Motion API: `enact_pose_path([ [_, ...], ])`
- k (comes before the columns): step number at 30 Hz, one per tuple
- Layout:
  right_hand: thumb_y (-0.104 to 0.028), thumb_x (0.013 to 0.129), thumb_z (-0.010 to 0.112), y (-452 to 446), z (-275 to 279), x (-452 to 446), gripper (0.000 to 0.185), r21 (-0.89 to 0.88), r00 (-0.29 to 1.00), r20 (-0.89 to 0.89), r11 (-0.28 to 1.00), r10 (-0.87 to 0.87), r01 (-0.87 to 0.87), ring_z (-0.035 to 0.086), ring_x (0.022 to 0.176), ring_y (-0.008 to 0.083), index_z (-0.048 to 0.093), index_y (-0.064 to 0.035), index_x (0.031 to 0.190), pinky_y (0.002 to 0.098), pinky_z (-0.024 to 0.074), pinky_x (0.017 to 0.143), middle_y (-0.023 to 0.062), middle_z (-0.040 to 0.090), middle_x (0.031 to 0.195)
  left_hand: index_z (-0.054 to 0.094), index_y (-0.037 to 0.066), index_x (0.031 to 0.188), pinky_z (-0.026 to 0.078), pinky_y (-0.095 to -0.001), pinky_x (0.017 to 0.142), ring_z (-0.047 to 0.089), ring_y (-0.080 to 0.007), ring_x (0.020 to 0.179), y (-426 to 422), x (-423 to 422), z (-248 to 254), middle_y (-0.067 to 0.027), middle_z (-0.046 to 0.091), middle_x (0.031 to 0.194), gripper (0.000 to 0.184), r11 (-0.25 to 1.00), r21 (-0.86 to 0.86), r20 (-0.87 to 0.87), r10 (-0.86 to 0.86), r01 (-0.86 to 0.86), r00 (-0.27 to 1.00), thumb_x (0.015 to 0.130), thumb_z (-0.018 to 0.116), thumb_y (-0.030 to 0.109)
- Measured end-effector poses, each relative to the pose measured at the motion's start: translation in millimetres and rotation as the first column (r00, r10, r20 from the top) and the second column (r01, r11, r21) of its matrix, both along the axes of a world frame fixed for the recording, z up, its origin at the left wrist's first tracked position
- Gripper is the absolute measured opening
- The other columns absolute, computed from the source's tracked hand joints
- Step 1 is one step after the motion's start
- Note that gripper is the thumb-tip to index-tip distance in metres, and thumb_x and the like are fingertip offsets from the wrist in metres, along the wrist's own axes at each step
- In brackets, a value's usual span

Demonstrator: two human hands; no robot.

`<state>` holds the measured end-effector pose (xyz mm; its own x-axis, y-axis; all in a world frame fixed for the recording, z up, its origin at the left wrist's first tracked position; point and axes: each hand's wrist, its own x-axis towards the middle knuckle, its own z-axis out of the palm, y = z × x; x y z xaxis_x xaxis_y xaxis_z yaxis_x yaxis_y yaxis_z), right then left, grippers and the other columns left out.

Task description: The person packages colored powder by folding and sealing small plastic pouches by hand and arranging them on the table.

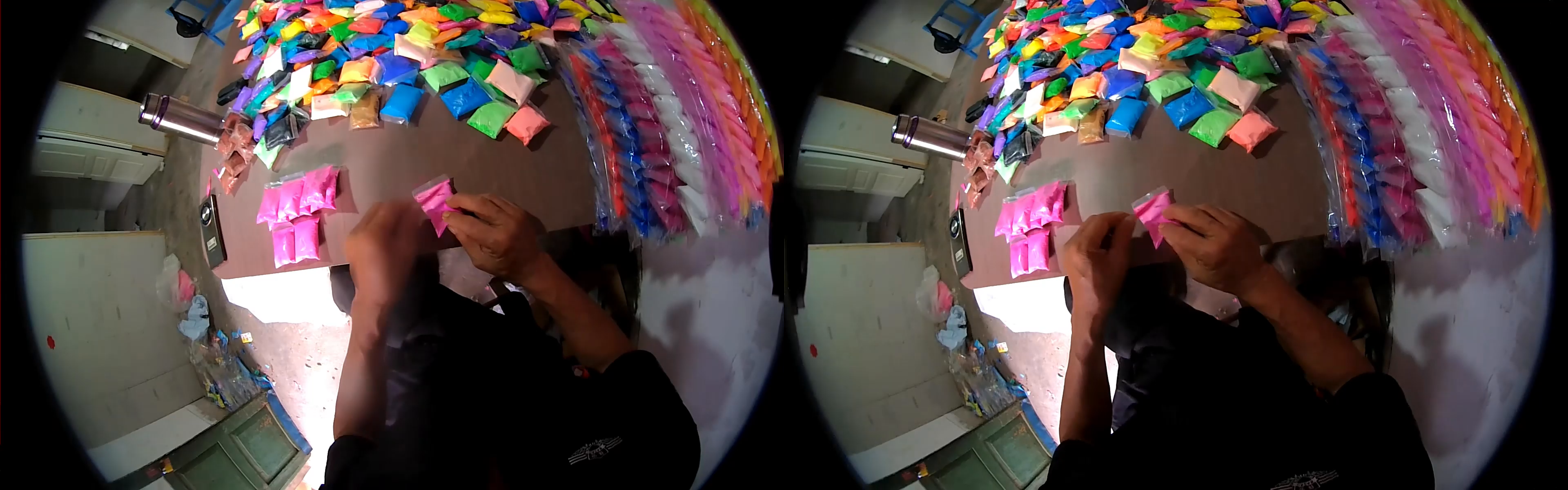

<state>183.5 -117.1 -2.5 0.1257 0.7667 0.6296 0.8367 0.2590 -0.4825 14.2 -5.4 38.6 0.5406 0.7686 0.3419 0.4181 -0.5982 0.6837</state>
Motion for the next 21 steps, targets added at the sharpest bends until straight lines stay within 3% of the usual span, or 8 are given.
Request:
enact_pose_path([
  [7, -0.003, 0.081, 0.072, 2, -2, 0, 0.019, 0.053, 0.998, 0.021, 0.997, 0.051, -0.052, 0.068, 0.086, 0.026, 0.072, -0.0058, 0.1, 0.0358, 0.0574, 0.075, 0.0059, 0.07, 0.107, 0.07, 0.001, 0.091, 0.054, -0.0402, 0.065, 0.069, -0.0387, 0.076, 11, 14, -2, -0.0162, 0.069, 0.086, 0.006, 0.992, 0.1, -0.177, -0.064, 0.083, 0.982, 0.09, 0.074, 0.006],
  [13, -0.002, 0.08, 0.072, 1, -2, 0, 0.02, 0.043, 0.999, 0.028, 0.998, 0.046, -0.047, 0.068, 0.087, 0.0265, 0.073, -0.0058, 0.1, 0.0358, 0.0575, 0.076, 0.0059, 0.07, 0.107, 0.072, 0.002, 0.089, 0.055, -0.0414, 0.066, 0.069, -0.0382, 0.075, 27, 17, -11, -0.0161, 0.07, 0.085, 0.005, 0.995, 0.076, -0.075, -0.06, 0.066, 0.995, 0.088, 0.075, 0.006],
  [17, -0.002, 0.079, 0.072, 0, -4, -1, 0.023, 0.052, 0.998, 0.039, 0.997, 0.047, -0.049, 0.068, 0.087, 0.0264, 0.073, -0.0069, 0.101, 0.0356, 0.0574, 0.076, 0.0054, 0.069, 0.109, 0.072, 0.005, 0.088, 0.055, -0.0432, 0.066, 0.069, -0.0386, 0.076, 8, 24, 6, -0.0151, 0.07, 0.083, 0.004, 0.994, 0.041, -0.115, -0.096, 0.101, 0.989, 0.089, 0.074, 0.009],
  [19, -0.002, 0.078, 0.073, 1, -4, 0, 0.023, 0.044, 0.998, 0.049, 0.998, 0.049, -0.051, 0.068, 0.087, 0.0261, 0.073, -0.0071, 0.101, 0.0355, 0.0573, 0.076, 0.005, 0.069, 0.109, 0.073, 0.006, 0.088, 0.055, -0.044, 0.067, 0.069, -0.0398, 0.077, 13, 29, 5, -0.0146, 0.07, 0.082, 0.007, 0.988, 0.054, -0.27, -0.125, 0.144, 0.955, 0.09, 0.073, 0.013],
  [21, -0.002, 0.078, 0.073, 1, -4, 0, 0.023, 0.039, 0.997, 0.06, 0.998, 0.042, -0.044, 0.068, 0.087, 0.0259, 0.073, -0.0072, 0.101, 0.0353, 0.0572, 0.076, 0.0046, 0.069, 0.109, 0.073, 0.006, 0.088, 0.055, -0.0442, 0.068, 0.069, -0.0404, 0.078, 24, 33, -1, -0.015, 0.07, 0.083, 0.009, 0.987, 0.072, -0.276, -0.117, 0.142, 0.954, 0.09, 0.073, 0.015],
])
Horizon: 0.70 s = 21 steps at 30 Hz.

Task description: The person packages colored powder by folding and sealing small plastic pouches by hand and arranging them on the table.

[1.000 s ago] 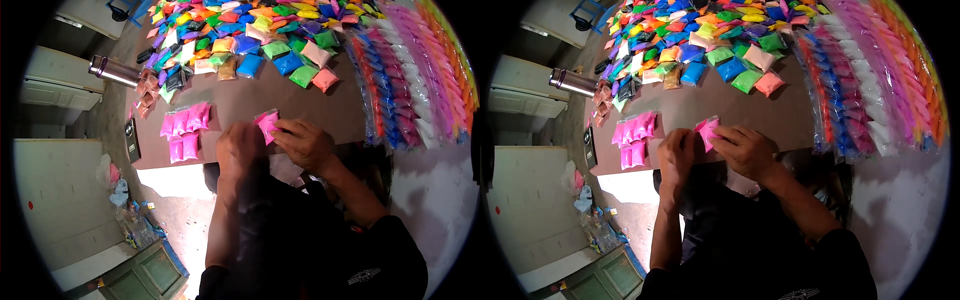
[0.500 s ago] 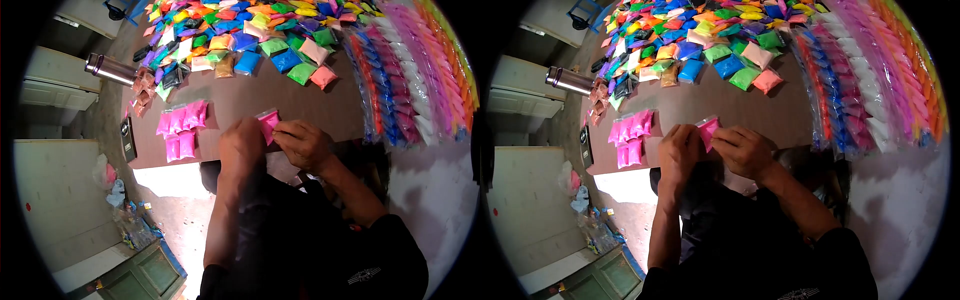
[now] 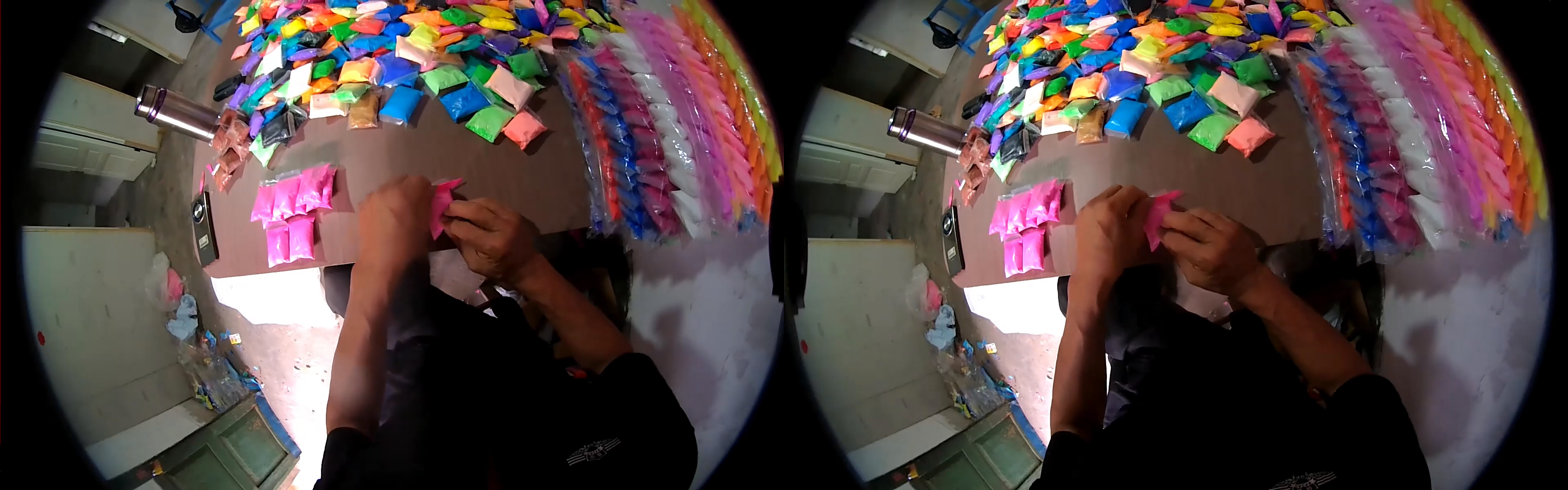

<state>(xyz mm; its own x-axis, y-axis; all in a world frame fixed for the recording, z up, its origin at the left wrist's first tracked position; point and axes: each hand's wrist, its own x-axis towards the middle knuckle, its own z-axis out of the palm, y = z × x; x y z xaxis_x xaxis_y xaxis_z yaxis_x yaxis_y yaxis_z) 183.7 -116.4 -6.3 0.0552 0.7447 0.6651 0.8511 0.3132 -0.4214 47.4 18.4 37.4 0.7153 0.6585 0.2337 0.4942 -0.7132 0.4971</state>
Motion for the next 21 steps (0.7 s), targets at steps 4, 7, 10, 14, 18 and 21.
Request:
enact_pose_path([
  [4, -0.002, 0.078, 0.073, -1, 1, -1, 0.023, 0.005, 1.0, 0.008, 1.0, -0.006, 0.006, 0.068, 0.087, 0.0252, 0.073, -0.0067, 0.1, 0.0349, 0.0573, 0.076, 0.0044, 0.069, 0.11, 0.073, 0.005, 0.089, 0.056, -0.0441, 0.07, 0.069, -0.0407, 0.079, 12, -1, 2, -0.0164, 0.071, 0.086, 0.01, 0.997, 0.065, 0.037, -0.034, 0.031, 0.999, 0.089, 0.074, 0.015],
  [7, -0.002, 0.079, 0.072, -1, -1, -1, 0.022, 0.005, 1.0, -0.01, 1.0, -0.005, 0.005, 0.069, 0.087, 0.0252, 0.073, -0.0066, 0.101, 0.0348, 0.0573, 0.076, 0.0046, 0.07, 0.109, 0.073, 0.003, 0.089, 0.056, -0.0416, 0.068, 0.07, -0.0383, 0.076, 15, -9, -7, -0.0182, 0.071, 0.085, 0.01, 0.994, 0.014, 0.12, 0.103, -0.105, 0.987, 0.09, 0.075, 0.012],
  [10, -0.002, 0.079, 0.072, 1, -3, -1, 0.022, 0.016, 1.0, -0.021, 1.0, 0.003, -0.003, 0.069, 0.087, 0.0253, 0.073, -0.0066, 0.101, 0.0349, 0.0574, 0.075, 0.0051, 0.07, 0.108, 0.072, 0.001, 0.089, 0.055, -0.039, 0.066, 0.071, -0.0353, 0.075, -3, -23, 1, -0.0196, 0.071, 0.084, 0.01, 0.992, -0.092, 0.204, 0.1, -0.083, 0.974, 0.09, 0.075, 0.01],
  [14, -0.002, 0.081, 0.072, 2, -1, 0, 0.02, 0.036, 1.0, -0.008, 0.999, 0.01, -0.01, 0.069, 0.088, 0.0253, 0.073, -0.0065, 0.1, 0.0352, 0.0576, 0.076, 0.006, 0.07, 0.106, 0.071, -0.001, 0.089, 0.054, -0.0371, 0.065, 0.071, -0.0336, 0.072, -16, -34, -16, -0.0195, 0.071, 0.082, 0.01, 0.994, -0.094, 0.216, 0.07, -0.05, 0.974, 0.091, 0.074, 0.008],
  [18, -0.003, 0.081, 0.071, 2, 3, 0, 0.018, 0.026, 0.999, -0.027, 0.999, 0.026, -0.026, 0.069, 0.088, 0.0254, 0.072, -0.0059, 0.099, 0.0354, 0.0575, 0.076, 0.0064, 0.07, 0.106, 0.069, 0.001, 0.086, 0.054, -0.041, 0.065, 0.069, -0.0373, 0.072, -3, -41, -24, -0.0191, 0.07, 0.078, 0.01, 0.985, -0.059, 0.205, 0.172, -0.163, 0.964, 0.09, 0.073, 0.009],
  [21, 0.001, 0.081, 0.075, 1, 7, -2, 0.018, 0.023, 0.998, -0.052, 0.999, 0.041, -0.04, 0.07, 0.084, 0.0269, 0.075, -0.0037, 0.098, 0.0363, 0.058, 0.075, 0.0089, 0.071, 0.105, 0.067, 0.001, 0.085, 0.053, -0.0415, 0.065, 0.068, -0.036, 0.07, -5, -47, -24, -0.0187, 0.068, 0.076, 0.012, 0.969, -0.108, 0.22, 0.241, -0.222, 0.945, 0.09, 0.072, 0.011],
])
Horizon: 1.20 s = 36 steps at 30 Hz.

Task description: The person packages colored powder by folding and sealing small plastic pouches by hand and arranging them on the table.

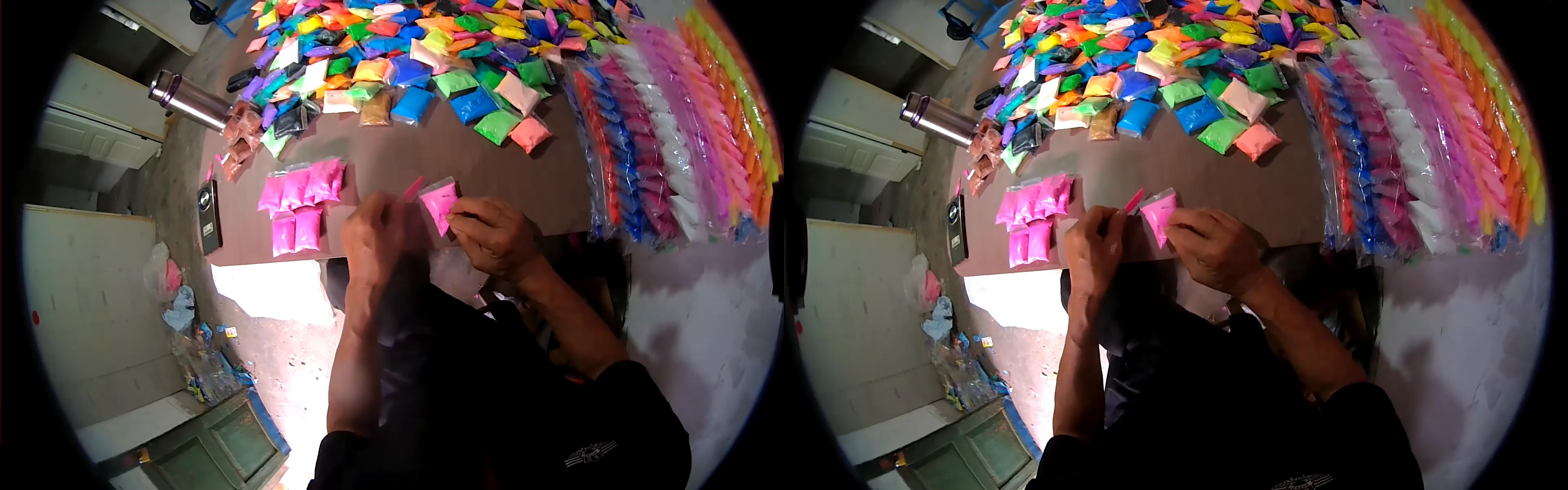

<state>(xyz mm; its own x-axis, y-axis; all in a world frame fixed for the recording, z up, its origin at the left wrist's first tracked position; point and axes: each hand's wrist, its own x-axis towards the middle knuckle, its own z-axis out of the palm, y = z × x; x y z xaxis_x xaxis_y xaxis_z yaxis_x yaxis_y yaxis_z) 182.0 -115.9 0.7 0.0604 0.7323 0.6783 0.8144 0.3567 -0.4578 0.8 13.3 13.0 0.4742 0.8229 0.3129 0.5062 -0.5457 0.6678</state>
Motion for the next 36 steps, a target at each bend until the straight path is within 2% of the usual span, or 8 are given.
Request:
enact_pose_path([
  [9, -0.003, 0.088, 0.075, 0, 1, -7, 0.015, -0.114, 0.936, -0.334, 0.99, -0.112, 0.078, 0.069, 0.078, 0.0212, 0.073, -0.0055, 0.102, 0.0307, 0.055, 0.068, 0.0083, 0.071, 0.097, 0.071, -0.003, 0.094, 0.048, -0.0278, 0.065, 0.055, -0.0088, 0.069, -11, -7, -10, -0.0069, 0.065, 0.073, 0.018, 0.962, -0.254, 0.351, 0.184, -0.096, 0.918, 0.098, 0.074, 0.015],
  [11, -0.005, 0.094, 0.073, 0, 3, -13, 0.011, -0.2, 0.663, -0.723, 0.978, -0.193, 0.066, 0.068, 0.079, 0.0124, 0.072, -0.0033, 0.104, 0.0273, 0.053, 0.068, 0.0077, 0.073, 0.095, 0.071, -0.003, 0.094, 0.048, -0.0273, 0.065, 0.055, -0.0084, 0.069, -11, -8, -13, -0.0059, 0.065, 0.073, 0.018, 0.967, -0.237, 0.369, 0.181, -0.096, 0.912, 0.098, 0.074, 0.015],
  [14, -0.01, 0.096, 0.074, 4, 7, -18, 0.013, -0.192, 0.516, -0.829, 0.977, -0.214, 0.095, 0.066, 0.079, 0.0073, 0.071, -0.0015, 0.105, 0.0266, 0.052, 0.066, 0.0054, 0.074, 0.089, 0.07, -0.002, 0.093, 0.048, -0.027, 0.064, 0.054, -0.009, 0.068, -12, -7, -12, -0.0064, 0.065, 0.073, 0.018, 0.967, -0.234, 0.368, 0.184, -0.1, 0.911, 0.097, 0.075, 0.015],
  [21, -0.016, 0.091, 0.077, -18, 13, -10, 0.019, -0.411, 0.734, -0.479, 0.862, -0.482, 0.297, 0.071, 0.069, 0.0212, 0.071, -0.0033, 0.103, 0.0333, 0.0542, 0.063, 0.0097, 0.073, 0.08, 0.071, -0.003, 0.095, 0.047, -0.0268, 0.063, 0.053, -0.0095, 0.067, -13, -8, -15, -0.0061, 0.062, 0.073, 0.018, 0.971, -0.216, 0.354, 0.173, -0.1, 0.919, 0.098, 0.074, 0.015],
  [27, -0.014, 0.085, 0.079, -25, 22, -2, 0.018, -0.298, 0.857, -0.233, 0.873, -0.459, 0.386, 0.069, 0.072, 0.0301, 0.073, -0.0076, 0.102, 0.041, 0.0559, 0.067, 0.007, 0.07, 0.089, 0.07, -0.002, 0.094, 0.049, -0.0281, 0.064, 0.057, -0.0115, 0.067, -21, -2, -5, -0.0073, 0.063, 0.073, 0.017, 0.966, -0.246, 0.341, 0.165, -0.082, 0.925, 0.097, 0.075, 0.015],
  [29, -0.013, 0.083, 0.08, -18, 21, 4, 0.019, -0.033, 0.943, -0.074, 0.946, -0.324, 0.322, 0.068, 0.078, 0.0273, 0.074, -0.0088, 0.1, 0.0393, 0.0551, 0.069, 0.0052, 0.068, 0.095, 0.07, -0.001, 0.093, 0.051, -0.0301, 0.064, 0.062, -0.0142, 0.067, -32, 0, -4, -0.009, 0.065, 0.074, 0.016, 0.953, -0.298, 0.316, 0.156, -0.058, 0.936, 0.096, 0.075, 0.013],
  [31, -0.011, 0.081, 0.08, -18, 11, 4, 0.022, -0.079, 0.953, -0.076, 0.954, -0.295, 0.289, 0.068, 0.083, 0.0271, 0.075, -0.0081, 0.102, 0.0385, 0.0554, 0.072, 0.0057, 0.068, 0.098, 0.072, -0.004, 0.096, 0.053, -0.0311, 0.067, 0.067, -0.0141, 0.072, -51, 9, -8, -0.0122, 0.072, 0.078, 0.016, 0.997, -0.078, 0.186, 0.014, 0.0, 0.982, 0.096, 0.075, 0.012],
  [36, -0.009, 0.08, 0.081, -12, 1, 6, 0.023, -0.102, 0.959, -0.059, 0.957, -0.277, 0.27, 0.068, 0.085, 0.0266, 0.076, -0.0087, 0.102, 0.0374, 0.0556, 0.073, 0.0058, 0.069, 0.101, 0.072, 0.01, 0.091, 0.056, -0.0467, 0.065, 0.07, -0.0379, 0.073, -63, 25, -6, -0.0128, 0.071, 0.085, 0.007, 1.0, 0.009, 0.109, -0.004, 0.003, 0.994, 0.09, 0.077, 0.014],
])
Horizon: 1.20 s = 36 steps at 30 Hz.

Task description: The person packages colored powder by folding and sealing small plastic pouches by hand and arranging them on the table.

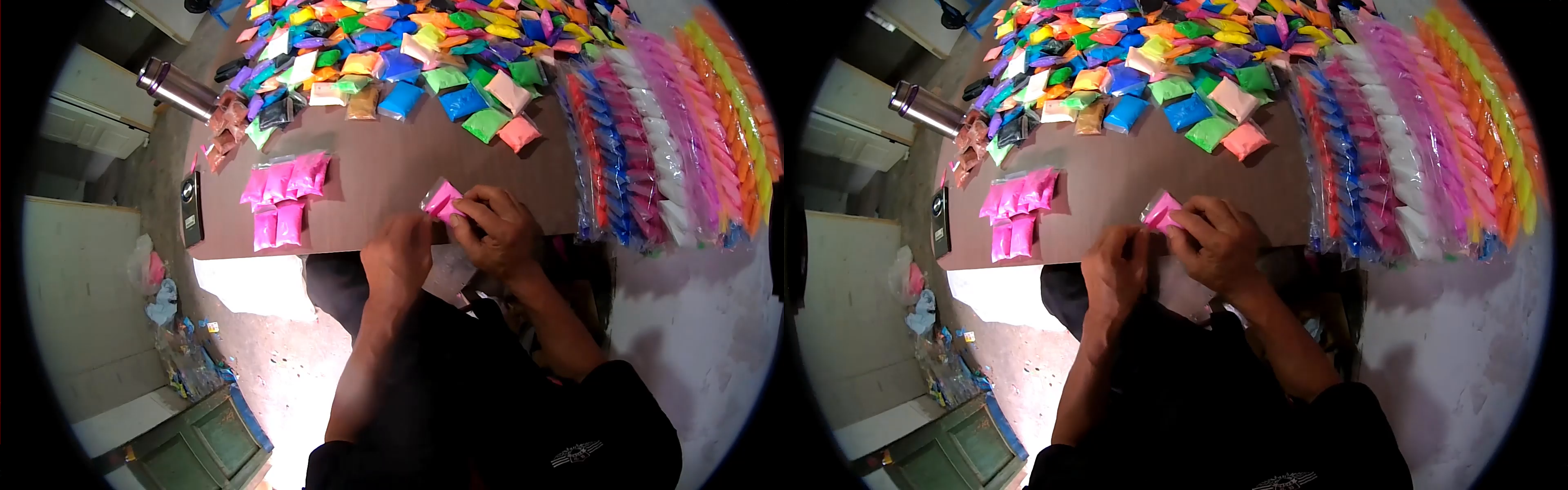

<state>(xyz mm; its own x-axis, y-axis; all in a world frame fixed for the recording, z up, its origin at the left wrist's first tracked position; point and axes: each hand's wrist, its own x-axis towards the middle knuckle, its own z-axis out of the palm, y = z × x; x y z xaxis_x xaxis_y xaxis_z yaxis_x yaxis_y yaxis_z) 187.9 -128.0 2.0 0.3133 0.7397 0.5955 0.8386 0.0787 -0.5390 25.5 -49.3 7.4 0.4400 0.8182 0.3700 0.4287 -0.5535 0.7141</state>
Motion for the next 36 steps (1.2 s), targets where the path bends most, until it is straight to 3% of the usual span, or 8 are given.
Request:
enact_pose_path([
  [2, -0.013, 0.078, 0.082, 3, -1, 1, 0.02, 0.045, 0.998, 0.056, 0.999, -0.017, 0.014, 0.066, 0.077, 0.0231, 0.075, -0.0124, 0.097, 0.0354, 0.0531, 0.066, 0.0026, 0.067, 0.096, 0.07, 0.001, 0.087, 0.054, -0.041, 0.065, 0.069, -0.0385, 0.072, 9, 2, 5, -0.0184, 0.07, 0.081, 0.009, 1.0, 0.011, -0.101, 0.005, -0.004, 0.995, 0.091, 0.075, 0.008],
  [6, -0.014, 0.077, 0.082, 3, 0, -2, 0.02, 0.032, 0.996, 0.076, 0.998, -0.052, 0.05, 0.065, 0.075, 0.0217, 0.076, -0.0129, 0.096, 0.0343, 0.0525, 0.064, 0.0018, 0.067, 0.095, 0.07, 0.001, 0.087, 0.054, -0.0409, 0.065, 0.07, -0.0375, 0.072, 23, 1, 5, -0.0188, 0.07, 0.08, 0.01, 1.0, 0.001, -0.131, -0.006, 0.007, 0.991, 0.091, 0.075, 0.008],
  [12, -0.012, 0.079, 0.081, 2, -3, -2, 0.017, 0.079, 0.998, 0.05, 0.996, -0.048, 0.044, 0.066, 0.074, 0.0222, 0.075, -0.0116, 0.094, 0.0339, 0.0525, 0.062, 0.0029, 0.066, 0.094, 0.07, 0.0, 0.086, 0.054, -0.0397, 0.064, 0.07, -0.0365, 0.071, 30, -2, 16, -0.0194, 0.069, 0.079, 0.01, 0.999, -0.045, -0.056, 0.005, -0.008, 0.998, 0.091, 0.074, 0.008],
  [15, -0.009, 0.08, 0.079, 2, -6, -2, 0.015, 0.116, 0.997, 0.05, 0.992, -0.05, 0.044, 0.066, 0.075, 0.0243, 0.073, -0.0105, 0.093, 0.0351, 0.0534, 0.063, 0.0043, 0.065, 0.093, 0.07, 0.001, 0.088, 0.054, -0.0404, 0.065, 0.069, -0.0375, 0.071, 13, 5, 20, -0.0187, 0.069, 0.08, 0.006, 0.992, -0.052, 0.025, -0.111, 0.112, 0.993, 0.09, 0.074, 0.006],
  [21, -0.006, 0.079, 0.078, 0, -7, -1, 0.016, 0.128, 0.999, 0.033, 0.991, -0.037, 0.032, 0.068, 0.078, 0.0272, 0.071, -0.0095, 0.092, 0.0369, 0.0548, 0.065, 0.0062, 0.066, 0.094, 0.069, 0.005, 0.09, 0.054, -0.0465, 0.067, 0.068, -0.0417, 0.078, 28, 19, 18, -0.0171, 0.069, 0.086, 0.006, 0.975, -0.021, -0.187, -0.222, 0.222, 0.957, 0.09, 0.072, 0.01],
  [27, -0.005, 0.079, 0.078, 0, -6, -2, 0.015, 0.103, 1.0, 0.008, 0.994, -0.03, 0.029, 0.068, 0.078, 0.0269, 0.071, -0.0096, 0.092, 0.037, 0.0552, 0.065, 0.006, 0.067, 0.093, 0.07, 0.006, 0.088, 0.054, -0.0473, 0.067, 0.068, -0.0417, 0.078, 52, 32, 31, -0.0153, 0.069, 0.085, 0.012, 0.971, 0.061, -0.441, -0.181, 0.23, 0.879, 0.092, 0.07, 0.018],
  [33, -0.002, 0.079, 0.08, -2, -7, -3, 0.014, 0.11, 0.999, -0.038, 0.994, -0.023, 0.027, 0.068, 0.077, 0.0279, 0.071, -0.0059, 0.09, 0.0366, 0.0555, 0.066, 0.0077, 0.067, 0.092, 0.07, 0.007, 0.085, 0.054, -0.0473, 0.067, 0.068, -0.0408, 0.076, 54, 25, 23, -0.0152, 0.068, 0.082, 0.011, 0.972, 0.075, -0.194, -0.204, 0.222, 0.96, 0.09, 0.072, 0.017],
  [36, -0.002, 0.079, 0.08, 0, -8, -3, 0.015, 0.119, 1.0, -0.004, 0.993, -0.012, 0.012, 0.068, 0.077, 0.0275, 0.072, -0.0061, 0.09, 0.0363, 0.0551, 0.065, 0.0081, 0.067, 0.093, 0.07, 0.006, 0.084, 0.055, -0.0459, 0.068, 0.069, -0.0402, 0.078, 31, 27, 28, -0.0161, 0.07, 0.082, 0.011, 0.964, 0.014, -0.214, -0.256, 0.265, 0.943, 0.089, 0.073, 0.015],
])
